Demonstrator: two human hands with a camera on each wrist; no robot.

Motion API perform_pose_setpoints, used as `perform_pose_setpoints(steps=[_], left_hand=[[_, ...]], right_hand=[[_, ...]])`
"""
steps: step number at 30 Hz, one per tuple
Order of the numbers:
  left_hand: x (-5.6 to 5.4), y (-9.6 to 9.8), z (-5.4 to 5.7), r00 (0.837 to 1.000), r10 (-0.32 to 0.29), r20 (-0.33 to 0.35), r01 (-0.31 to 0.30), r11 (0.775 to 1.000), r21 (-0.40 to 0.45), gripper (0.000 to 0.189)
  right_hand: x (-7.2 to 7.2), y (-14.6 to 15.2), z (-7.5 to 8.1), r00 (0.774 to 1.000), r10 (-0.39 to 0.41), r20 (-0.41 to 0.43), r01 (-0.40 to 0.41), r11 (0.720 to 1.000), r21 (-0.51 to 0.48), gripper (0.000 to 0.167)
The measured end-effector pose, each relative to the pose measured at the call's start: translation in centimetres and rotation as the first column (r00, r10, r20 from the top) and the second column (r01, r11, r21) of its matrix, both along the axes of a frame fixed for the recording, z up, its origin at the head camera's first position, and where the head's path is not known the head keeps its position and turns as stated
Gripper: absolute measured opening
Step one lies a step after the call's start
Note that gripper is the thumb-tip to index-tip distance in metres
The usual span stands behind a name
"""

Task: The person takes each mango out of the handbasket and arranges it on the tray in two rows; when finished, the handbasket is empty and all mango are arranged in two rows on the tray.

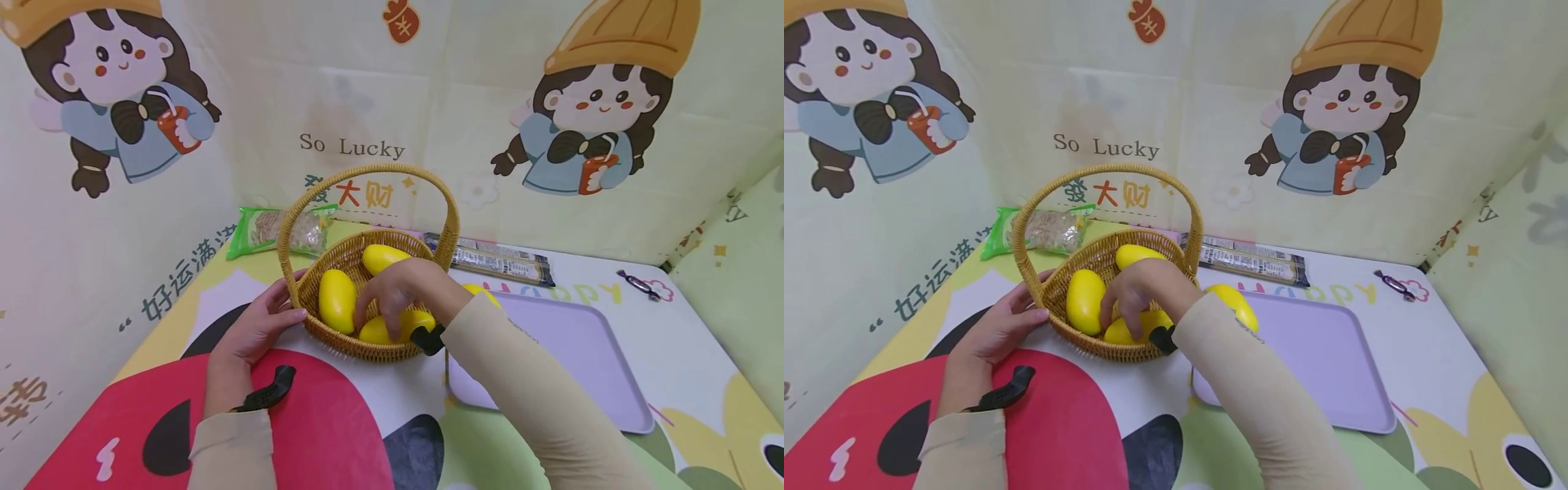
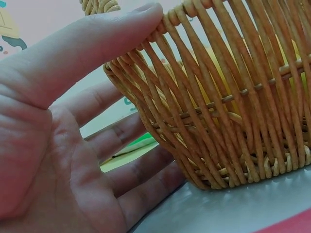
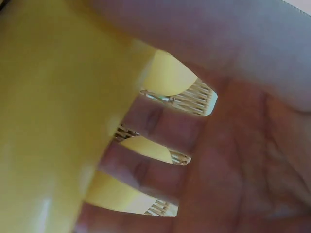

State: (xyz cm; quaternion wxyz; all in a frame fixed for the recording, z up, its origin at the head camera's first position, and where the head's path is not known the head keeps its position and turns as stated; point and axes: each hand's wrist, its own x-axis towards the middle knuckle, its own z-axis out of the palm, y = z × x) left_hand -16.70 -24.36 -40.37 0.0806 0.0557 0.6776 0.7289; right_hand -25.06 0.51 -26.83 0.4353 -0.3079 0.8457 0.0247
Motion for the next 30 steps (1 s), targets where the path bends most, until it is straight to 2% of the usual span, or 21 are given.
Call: perform_pose_setpoints(steps=[7,11,18,24,30], left_hand=[[-0.1,0.2,0.2,1.000,-0.001,-0.003,0.001,1.000,-0.006,0.068],[-0.1,0.1,0.0,1.000,-0.004,0.005,0.004,1.000,-0.005,0.069],[-0.1,0.2,0.0,1.000,-0.011,0.005,0.011,1.000,-0.016,0.069],[0.7,0.2,-0.2,1.000,0.006,0.029,-0.005,0.999,-0.034,0.072],[0.5,0.5,0.0,1.000,-0.009,0.008,0.009,1.000,0.001,0.071]], right_hand=[[0.0,0.6,0.0,0.999,-0.029,0.044,0.032,0.997,-0.066,0.059],[0.0,0.9,0.0,0.998,-0.016,0.058,0.022,0.995,-0.097,0.057],[-0.2,1.8,0.4,0.999,0.033,0.035,-0.027,0.986,-0.163,0.053],[0.0,2.1,0.8,0.998,0.065,-0.026,-0.069,0.973,-0.222,0.052],[0.0,3.3,1.9,0.999,0.020,-0.047,-0.032,0.961,-0.274,0.055]])
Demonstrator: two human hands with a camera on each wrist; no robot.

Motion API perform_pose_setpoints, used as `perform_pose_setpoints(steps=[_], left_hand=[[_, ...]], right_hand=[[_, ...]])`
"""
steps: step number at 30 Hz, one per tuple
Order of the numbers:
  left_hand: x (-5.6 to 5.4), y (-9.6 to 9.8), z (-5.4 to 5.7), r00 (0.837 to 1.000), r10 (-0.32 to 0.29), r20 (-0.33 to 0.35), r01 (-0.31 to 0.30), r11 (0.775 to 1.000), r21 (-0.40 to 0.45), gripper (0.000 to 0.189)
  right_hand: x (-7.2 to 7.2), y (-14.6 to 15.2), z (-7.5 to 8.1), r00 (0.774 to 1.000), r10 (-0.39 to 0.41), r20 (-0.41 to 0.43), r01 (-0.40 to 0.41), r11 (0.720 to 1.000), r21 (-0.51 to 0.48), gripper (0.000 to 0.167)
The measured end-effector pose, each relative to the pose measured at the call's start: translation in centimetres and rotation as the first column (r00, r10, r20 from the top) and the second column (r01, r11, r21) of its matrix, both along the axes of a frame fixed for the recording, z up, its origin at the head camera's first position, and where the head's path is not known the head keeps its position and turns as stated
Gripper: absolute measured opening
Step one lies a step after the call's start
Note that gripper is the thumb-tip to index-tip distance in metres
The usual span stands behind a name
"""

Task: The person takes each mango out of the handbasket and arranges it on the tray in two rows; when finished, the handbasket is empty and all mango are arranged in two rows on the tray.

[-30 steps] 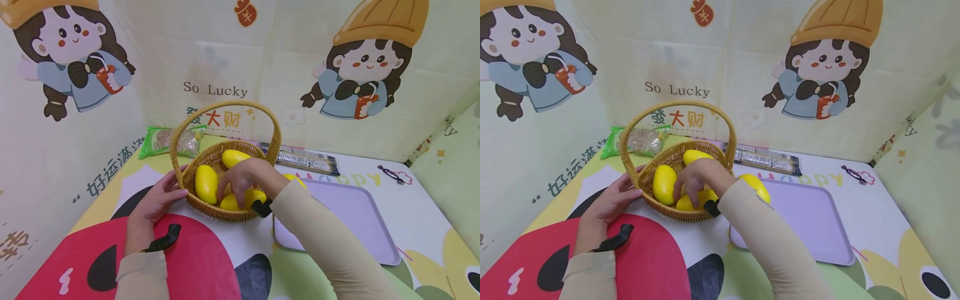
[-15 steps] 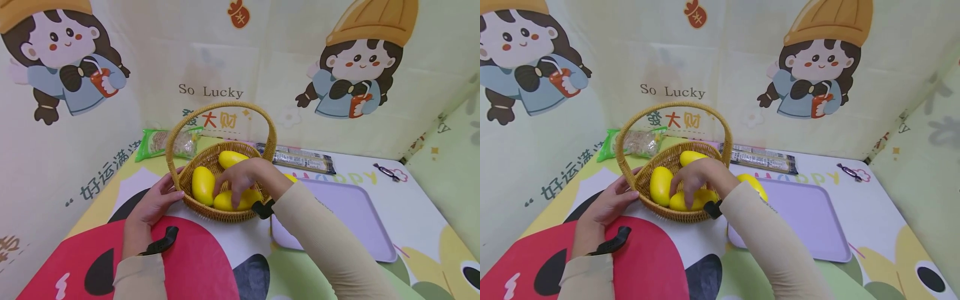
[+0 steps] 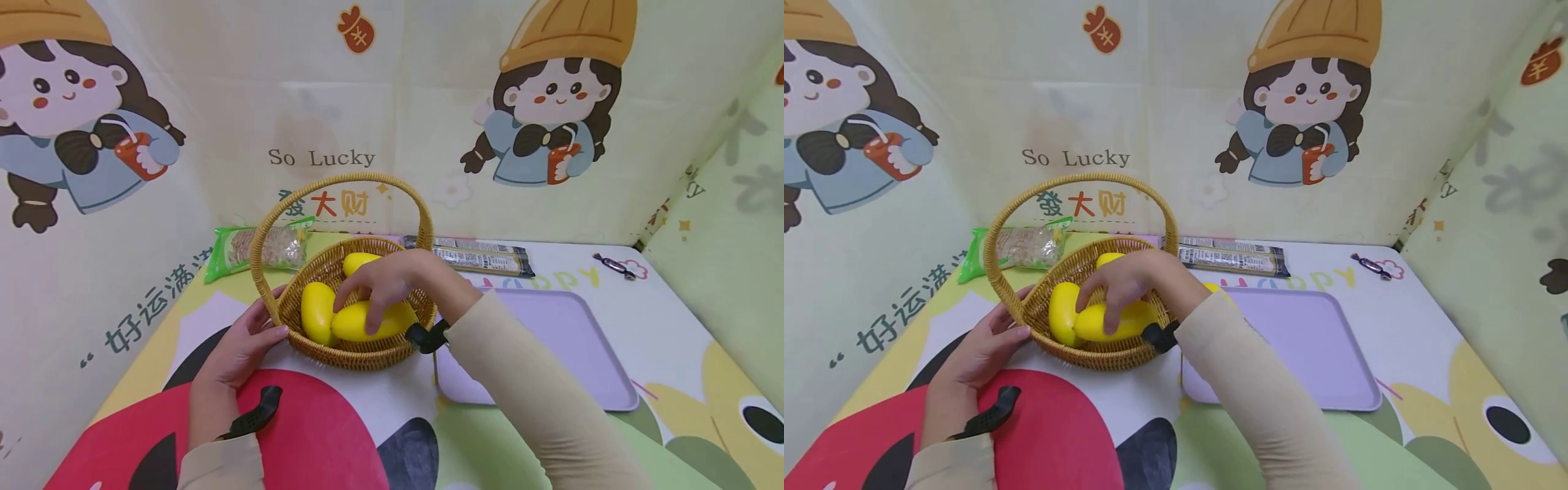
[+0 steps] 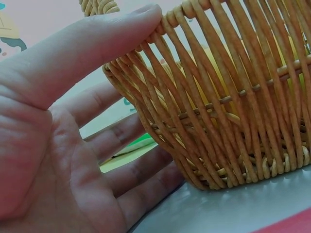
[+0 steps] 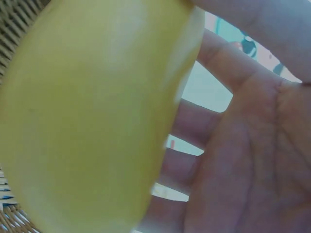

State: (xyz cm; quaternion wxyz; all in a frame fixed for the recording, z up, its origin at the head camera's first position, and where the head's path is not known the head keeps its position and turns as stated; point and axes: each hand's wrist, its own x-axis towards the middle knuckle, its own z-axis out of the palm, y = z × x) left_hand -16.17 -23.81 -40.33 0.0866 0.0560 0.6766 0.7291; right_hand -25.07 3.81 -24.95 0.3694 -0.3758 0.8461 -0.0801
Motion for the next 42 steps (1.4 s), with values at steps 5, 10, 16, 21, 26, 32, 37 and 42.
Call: perform_pose_setpoints(steps=[5,10,16,21,26,32,37,42], left_hand=[[0.0,0.0,0.1,1.000,-0.003,-0.010,0.003,1.000,-0.001,0.070],[0.1,0.0,0.3,1.000,0.000,-0.007,-0.001,1.000,-0.024,0.069],[0.3,0.1,0.4,1.000,0.014,0.004,-0.014,1.000,-0.017,0.070],[0.2,0.1,0.4,1.000,0.011,0.005,-0.011,1.000,-0.024,0.070],[0.2,0.1,0.3,1.000,0.010,0.000,-0.010,1.000,-0.026,0.070],[0.2,0.1,0.3,1.000,0.007,0.004,-0.007,1.000,-0.025,0.070],[0.2,0.0,0.4,1.000,0.011,0.015,-0.011,1.000,-0.025,0.070],[0.3,0.1,0.5,1.000,0.013,0.023,-0.012,0.999,-0.036,0.071]], right_hand=[[0.1,0.8,0.7,0.999,-0.033,0.004,0.033,0.998,-0.054,0.056],[0.3,1.6,1.4,0.999,-0.047,-0.003,0.047,0.993,-0.104,0.057],[0.5,2.4,2.2,0.998,-0.057,-0.014,0.054,0.985,-0.166,0.054],[0.4,3.4,2.9,0.997,-0.077,-0.024,0.071,0.976,-0.208,0.056],[0.7,4.2,3.3,0.993,-0.102,-0.060,0.084,0.963,-0.257,0.062],[1.0,5.4,3.7,0.978,-0.193,-0.081,0.165,0.949,-0.270,0.062],[1.0,6.6,3.9,0.970,-0.229,-0.079,0.197,0.936,-0.291,0.061],[0.9,8.0,4.2,0.967,-0.245,-0.070,0.213,0.928,-0.306,0.062]])
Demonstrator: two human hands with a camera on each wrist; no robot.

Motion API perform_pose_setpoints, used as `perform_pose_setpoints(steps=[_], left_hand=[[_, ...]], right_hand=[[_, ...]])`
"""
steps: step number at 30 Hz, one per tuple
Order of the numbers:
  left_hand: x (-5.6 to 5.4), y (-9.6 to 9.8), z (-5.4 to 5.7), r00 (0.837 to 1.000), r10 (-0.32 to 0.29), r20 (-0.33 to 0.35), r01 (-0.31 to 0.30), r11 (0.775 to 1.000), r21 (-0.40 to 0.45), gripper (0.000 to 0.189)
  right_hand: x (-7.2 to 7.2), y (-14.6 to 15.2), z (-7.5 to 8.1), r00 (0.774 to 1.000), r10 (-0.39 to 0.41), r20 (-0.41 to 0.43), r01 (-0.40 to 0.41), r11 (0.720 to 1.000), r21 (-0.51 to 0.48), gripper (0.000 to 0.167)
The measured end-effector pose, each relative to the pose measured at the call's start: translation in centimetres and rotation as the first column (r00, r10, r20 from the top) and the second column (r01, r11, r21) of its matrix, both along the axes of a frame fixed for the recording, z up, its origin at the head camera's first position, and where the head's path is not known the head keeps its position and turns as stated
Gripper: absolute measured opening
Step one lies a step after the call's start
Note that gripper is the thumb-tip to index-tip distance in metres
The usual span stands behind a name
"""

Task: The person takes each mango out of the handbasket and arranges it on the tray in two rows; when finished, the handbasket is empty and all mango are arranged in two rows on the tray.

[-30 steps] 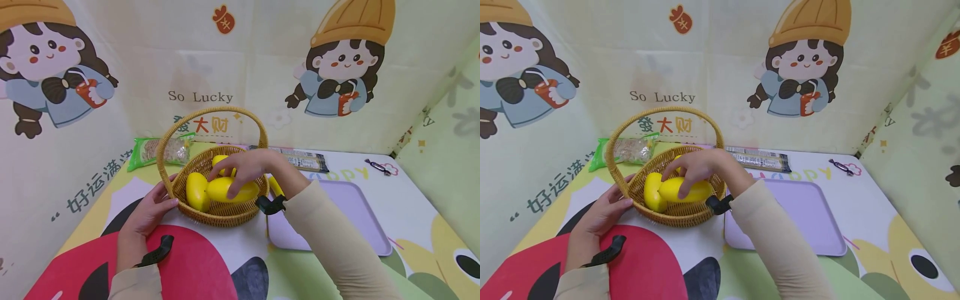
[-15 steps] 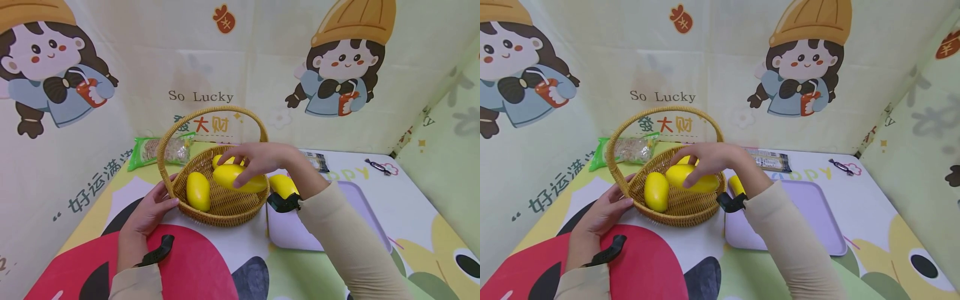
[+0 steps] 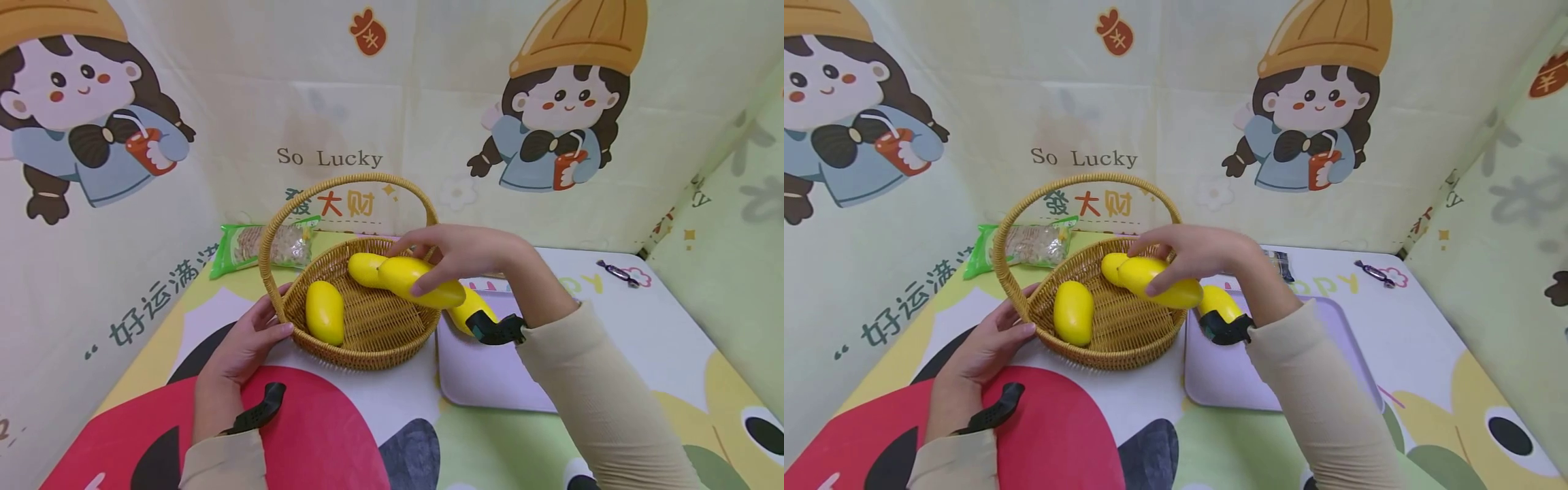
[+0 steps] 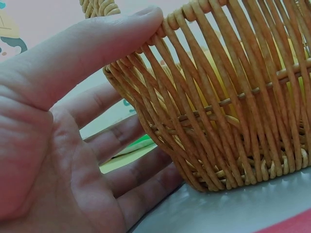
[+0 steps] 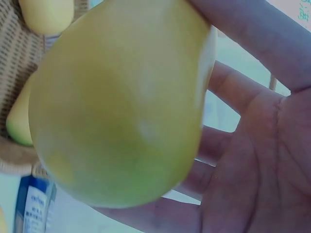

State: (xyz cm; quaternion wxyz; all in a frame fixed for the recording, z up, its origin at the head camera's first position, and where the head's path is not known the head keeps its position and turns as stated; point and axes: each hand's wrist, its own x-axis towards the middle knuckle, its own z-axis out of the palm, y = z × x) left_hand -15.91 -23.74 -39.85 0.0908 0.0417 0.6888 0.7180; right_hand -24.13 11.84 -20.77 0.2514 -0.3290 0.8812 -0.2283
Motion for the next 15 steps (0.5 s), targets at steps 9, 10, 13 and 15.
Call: perform_pose_setpoints(steps=[9,10,13,15], left_hand=[[-0.1,0.0,0.1,1.000,0.008,0.005,-0.008,1.000,-0.006,0.071],[0.0,0.0,0.0,1.000,0.008,0.006,-0.008,1.000,-0.007,0.071],[0.0,0.0,-0.1,1.000,0.003,0.004,-0.003,1.000,-0.007,0.071],[-0.1,0.1,-0.1,1.000,0.003,0.005,-0.003,1.000,-0.002,0.071]], right_hand=[[-0.2,2.8,0.3,0.999,-0.027,-0.030,0.027,1.000,0.007,0.065],[-0.2,3.1,0.3,0.999,-0.032,-0.036,0.032,0.999,0.010,0.064],[0.0,4.0,0.4,0.997,-0.060,-0.039,0.061,0.998,0.017,0.064],[0.1,4.6,0.5,0.996,-0.083,-0.034,0.083,0.996,0.014,0.064]])
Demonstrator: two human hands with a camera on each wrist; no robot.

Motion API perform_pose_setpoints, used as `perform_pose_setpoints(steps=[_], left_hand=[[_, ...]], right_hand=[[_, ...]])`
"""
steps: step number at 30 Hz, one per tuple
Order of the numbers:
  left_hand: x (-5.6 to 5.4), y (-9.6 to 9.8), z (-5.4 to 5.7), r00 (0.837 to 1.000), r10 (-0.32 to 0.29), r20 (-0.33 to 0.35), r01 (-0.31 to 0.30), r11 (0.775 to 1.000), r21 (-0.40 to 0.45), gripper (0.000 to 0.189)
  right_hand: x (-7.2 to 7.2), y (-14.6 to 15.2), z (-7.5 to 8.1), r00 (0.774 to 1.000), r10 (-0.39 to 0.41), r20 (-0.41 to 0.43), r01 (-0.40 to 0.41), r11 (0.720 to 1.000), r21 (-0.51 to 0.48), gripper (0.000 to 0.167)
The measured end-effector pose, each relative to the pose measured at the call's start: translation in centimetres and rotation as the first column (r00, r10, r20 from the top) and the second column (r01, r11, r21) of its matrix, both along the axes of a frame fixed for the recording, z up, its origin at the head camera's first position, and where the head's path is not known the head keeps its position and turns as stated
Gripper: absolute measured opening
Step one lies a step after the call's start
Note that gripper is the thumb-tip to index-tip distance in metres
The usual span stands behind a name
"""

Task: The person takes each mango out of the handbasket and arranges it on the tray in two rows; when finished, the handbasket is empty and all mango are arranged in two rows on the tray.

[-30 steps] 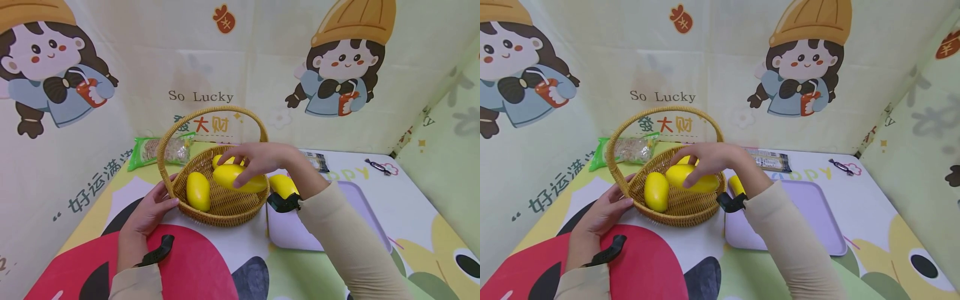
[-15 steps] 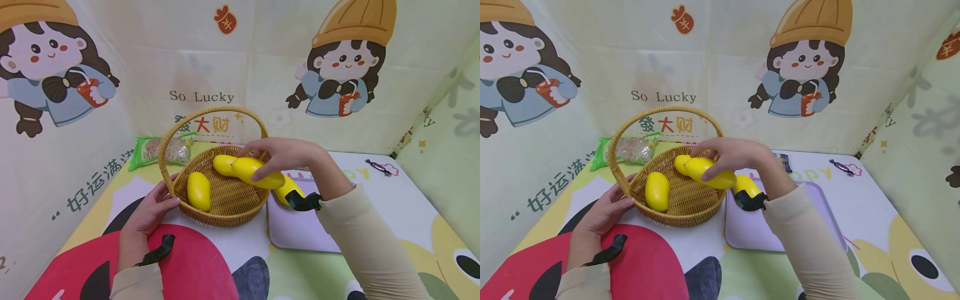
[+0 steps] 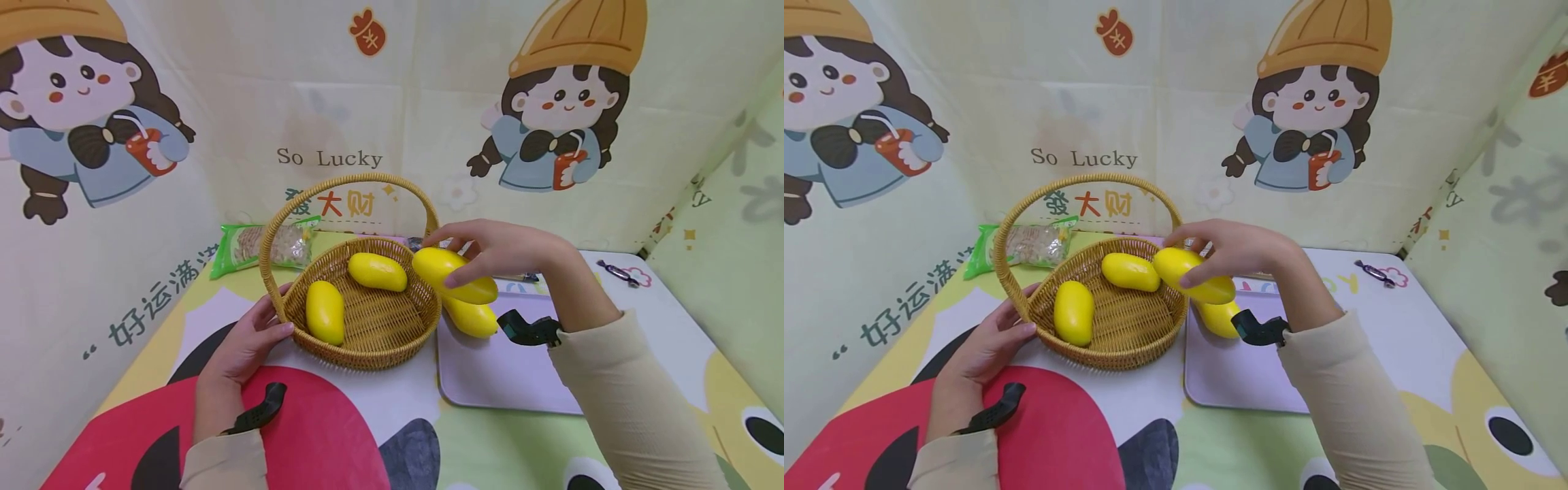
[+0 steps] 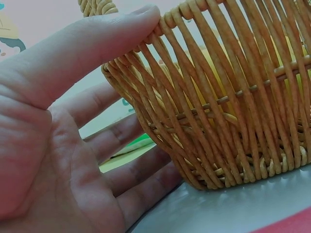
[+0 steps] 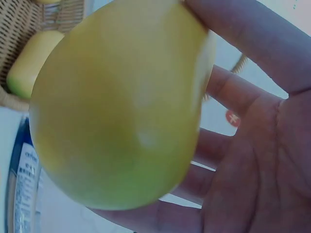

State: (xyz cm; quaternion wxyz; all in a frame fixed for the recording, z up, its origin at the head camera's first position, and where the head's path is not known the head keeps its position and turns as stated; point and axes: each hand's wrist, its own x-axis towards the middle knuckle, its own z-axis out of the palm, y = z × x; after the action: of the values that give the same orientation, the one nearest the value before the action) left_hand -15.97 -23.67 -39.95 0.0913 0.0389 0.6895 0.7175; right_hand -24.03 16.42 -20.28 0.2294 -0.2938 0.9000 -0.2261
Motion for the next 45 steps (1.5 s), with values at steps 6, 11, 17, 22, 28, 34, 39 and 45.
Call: perform_pose_setpoints(steps=[6,11,17,22,28,34,39,45], left_hand=[[0.0,-0.1,0.0,1.000,0.000,-0.003,0.000,1.000,0.005,0.071],[0.0,-0.2,-0.1,1.000,-0.002,-0.013,0.002,1.000,0.006,0.070],[-0.2,-0.1,-0.5,1.000,0.000,-0.024,0.000,1.000,0.004,0.069],[-0.1,-0.1,-0.4,1.000,0.005,-0.014,-0.005,1.000,-0.003,0.070],[0.0,-0.1,-0.1,1.000,0.014,0.002,-0.014,1.000,-0.006,0.070],[0.0,0.1,-0.1,1.000,0.012,-0.002,-0.012,1.000,0.002,0.070],[0.0,0.1,-0.1,1.000,0.013,0.000,-0.013,1.000,0.005,0.069],[-0.1,0.0,-0.2,1.000,0.008,-0.006,-0.008,1.000,-0.003,0.069]], right_hand=[[0.2,1.5,-0.3,0.999,-0.053,0.001,0.053,0.999,-0.012,0.064],[0.2,3.2,-0.9,0.997,-0.074,-0.006,0.074,0.996,-0.044,0.062],[0.3,5.3,-1.2,0.993,-0.113,-0.040,0.111,0.993,-0.038,0.060],[0.3,7.0,-1.9,0.986,-0.155,-0.063,0.154,0.988,-0.018,0.061],[-0.1,9.1,-3.9,0.973,-0.224,-0.054,0.224,0.975,-0.004,0.064],[-0.6,11.3,-5.3,0.954,-0.299,0.005,0.299,0.954,0.023,0.069],[-1.0,12.8,-6.4,0.937,-0.347,0.042,0.344,0.937,0.063,0.074],[-1.5,13.9,-7.9,0.920,-0.387,0.059,0.379,0.919,0.105,0.078]])
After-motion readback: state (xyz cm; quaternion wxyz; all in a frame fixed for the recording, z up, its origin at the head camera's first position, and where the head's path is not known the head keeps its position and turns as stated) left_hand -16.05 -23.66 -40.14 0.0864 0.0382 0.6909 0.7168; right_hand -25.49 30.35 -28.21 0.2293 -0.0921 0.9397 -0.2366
